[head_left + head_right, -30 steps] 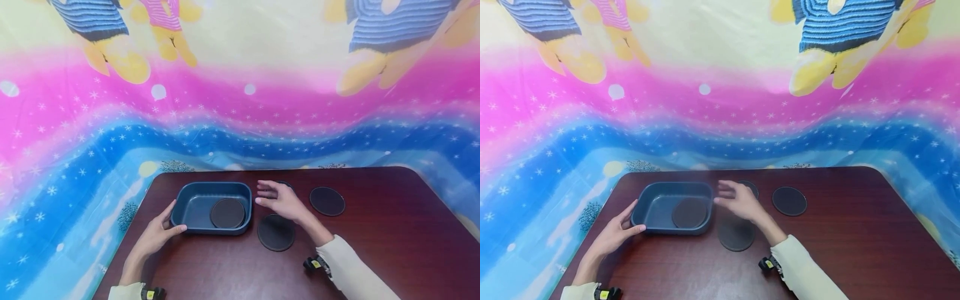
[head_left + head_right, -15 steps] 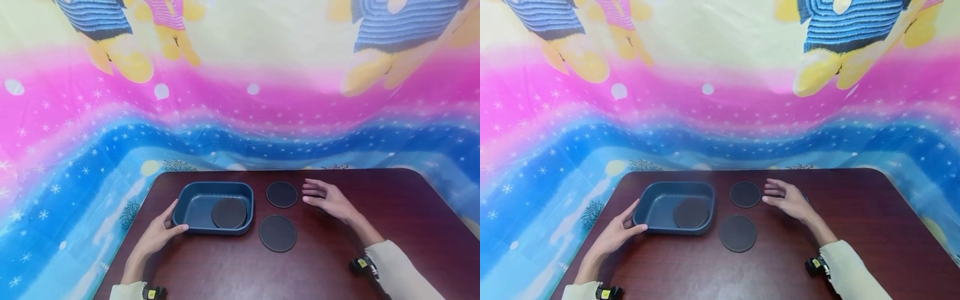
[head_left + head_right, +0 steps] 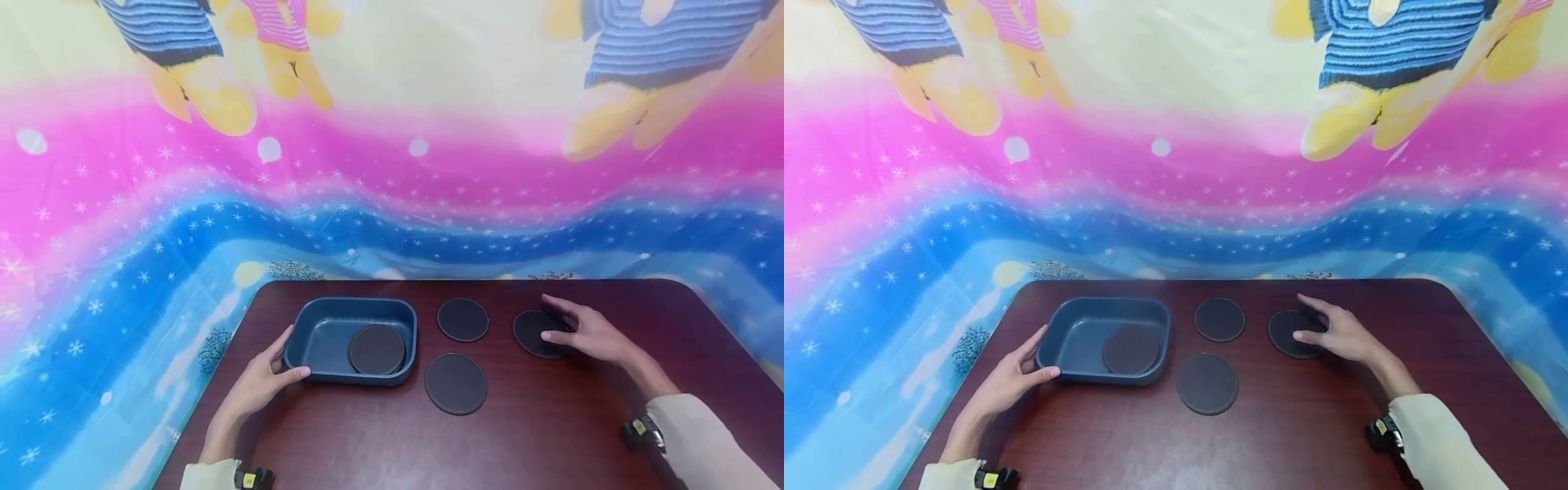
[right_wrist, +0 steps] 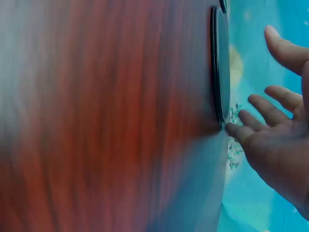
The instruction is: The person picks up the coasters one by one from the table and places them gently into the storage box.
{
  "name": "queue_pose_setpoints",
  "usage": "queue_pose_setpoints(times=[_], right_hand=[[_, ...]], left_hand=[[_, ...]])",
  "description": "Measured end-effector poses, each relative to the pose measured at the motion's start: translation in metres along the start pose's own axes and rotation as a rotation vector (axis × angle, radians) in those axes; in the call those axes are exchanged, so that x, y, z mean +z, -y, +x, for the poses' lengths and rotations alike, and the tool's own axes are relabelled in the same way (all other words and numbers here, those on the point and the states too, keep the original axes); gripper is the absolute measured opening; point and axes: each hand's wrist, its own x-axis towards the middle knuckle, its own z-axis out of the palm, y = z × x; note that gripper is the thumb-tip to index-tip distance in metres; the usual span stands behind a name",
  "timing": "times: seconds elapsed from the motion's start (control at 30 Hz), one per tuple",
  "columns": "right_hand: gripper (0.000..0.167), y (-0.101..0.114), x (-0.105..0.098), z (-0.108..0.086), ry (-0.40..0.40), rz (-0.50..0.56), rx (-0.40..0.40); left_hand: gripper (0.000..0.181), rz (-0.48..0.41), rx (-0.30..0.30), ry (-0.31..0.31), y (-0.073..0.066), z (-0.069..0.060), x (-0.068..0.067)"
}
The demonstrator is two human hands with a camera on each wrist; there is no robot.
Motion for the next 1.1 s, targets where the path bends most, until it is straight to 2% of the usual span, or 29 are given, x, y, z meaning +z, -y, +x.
queue_pose_setpoints(times=[0.23, 0.33, 0.53, 0.73, 0.83, 1.1], right_hand=[[0.093, -0.010, -0.003, 0.002, 0.005, -0.186, -0.019], [0.095, -0.009, 0.001, 0.003, -0.003, -0.216, -0.031], [0.091, -0.005, 0.006, 0.005, -0.046, -0.181, -0.040], [0.078, -0.004, 0.005, 0.003, -0.143, -0.148, 0.032], [0.074, -0.005, 0.004, 0.002, -0.158, -0.140, 0.047], [0.065, -0.006, -0.001, 0.001, -0.192, -0.096, 0.004]], left_hand=[[0.099, 0.005, -0.010, -0.009, 0.002, 0.001, 0.000], [0.099, 0.008, -0.014, -0.015, 0.002, 0.001, 0.000], [0.098, -0.004, -0.023, -0.016, 0.002, 0.000, 0.000], [0.099, -0.006, -0.007, -0.010, 0.002, 0.000, 0.001], [0.099, 0.001, 0.003, -0.005, 0.001, 0.000, 0.001], [0.099, 0.002, 0.013, -0.001, -0.001, -0.002, -0.001]])
